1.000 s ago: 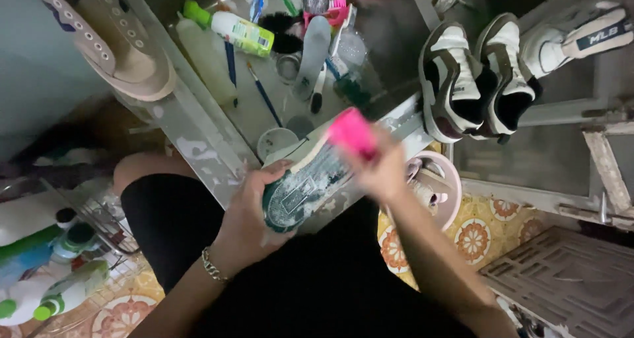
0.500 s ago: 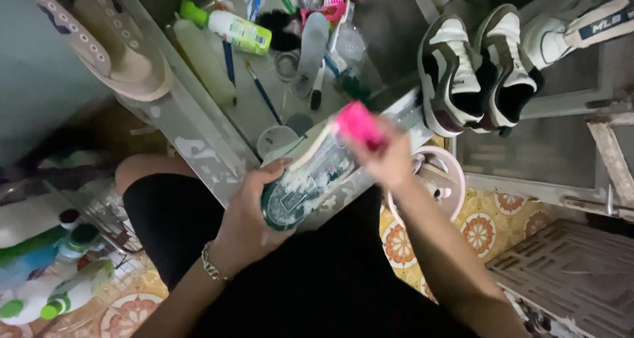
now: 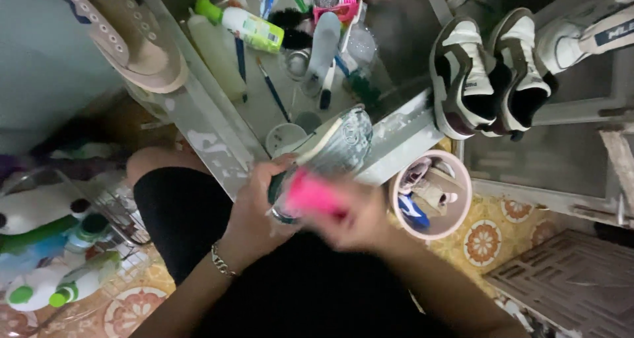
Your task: Scrubbing and cleaning a white sneaker using a brush, sponge, and cleaning solution in a sink area.
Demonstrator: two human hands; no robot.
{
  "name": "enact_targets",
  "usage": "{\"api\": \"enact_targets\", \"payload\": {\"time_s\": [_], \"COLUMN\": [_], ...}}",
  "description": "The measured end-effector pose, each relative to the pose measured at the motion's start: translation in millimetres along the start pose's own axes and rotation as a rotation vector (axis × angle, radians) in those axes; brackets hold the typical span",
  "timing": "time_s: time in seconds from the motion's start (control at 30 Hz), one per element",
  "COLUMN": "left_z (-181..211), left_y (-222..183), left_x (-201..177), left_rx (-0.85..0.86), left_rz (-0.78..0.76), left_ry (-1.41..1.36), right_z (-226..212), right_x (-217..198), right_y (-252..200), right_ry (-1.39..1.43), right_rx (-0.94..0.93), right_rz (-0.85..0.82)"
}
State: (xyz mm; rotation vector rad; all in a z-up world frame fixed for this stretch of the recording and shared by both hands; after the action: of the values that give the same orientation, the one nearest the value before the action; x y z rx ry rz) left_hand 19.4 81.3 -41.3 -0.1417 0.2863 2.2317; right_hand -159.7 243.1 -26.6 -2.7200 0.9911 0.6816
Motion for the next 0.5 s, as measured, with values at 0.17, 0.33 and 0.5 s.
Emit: {"api": "enact_targets", "payload": {"time_s": [0.17,0.33,0.5], "left_z": [2,3,2], "left_y": [7,-4,7], "left_x": [2,2,-3], "left_rx": [0.027,0.069,-0.013], "left_rz": [-0.024,0.009,-0.027], "left_ry": [-0.054,0.004,-0.022], "right_z": [-13,16,-51], "right_x": [-29,-11,1], "right_y": [28,15,19], "right_ry": [-0.16,-0.039,-0.088], "right_rx": [0.081,-0.16,-0.192], "right_rz": [0.236,0.034,-0.042]}}
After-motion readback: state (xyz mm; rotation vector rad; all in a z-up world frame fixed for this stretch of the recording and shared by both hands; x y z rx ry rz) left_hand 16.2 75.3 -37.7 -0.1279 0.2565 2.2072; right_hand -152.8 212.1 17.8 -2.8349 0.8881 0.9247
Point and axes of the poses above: each hand's wrist, its own y-axis towards the middle knuckle, its own x-axis out of the palm, z = x × y, the point moved 3 cm from there along y, towards the middle knuckle, and after that the axes turned 9 degrees about x, right-handed, at the moved point
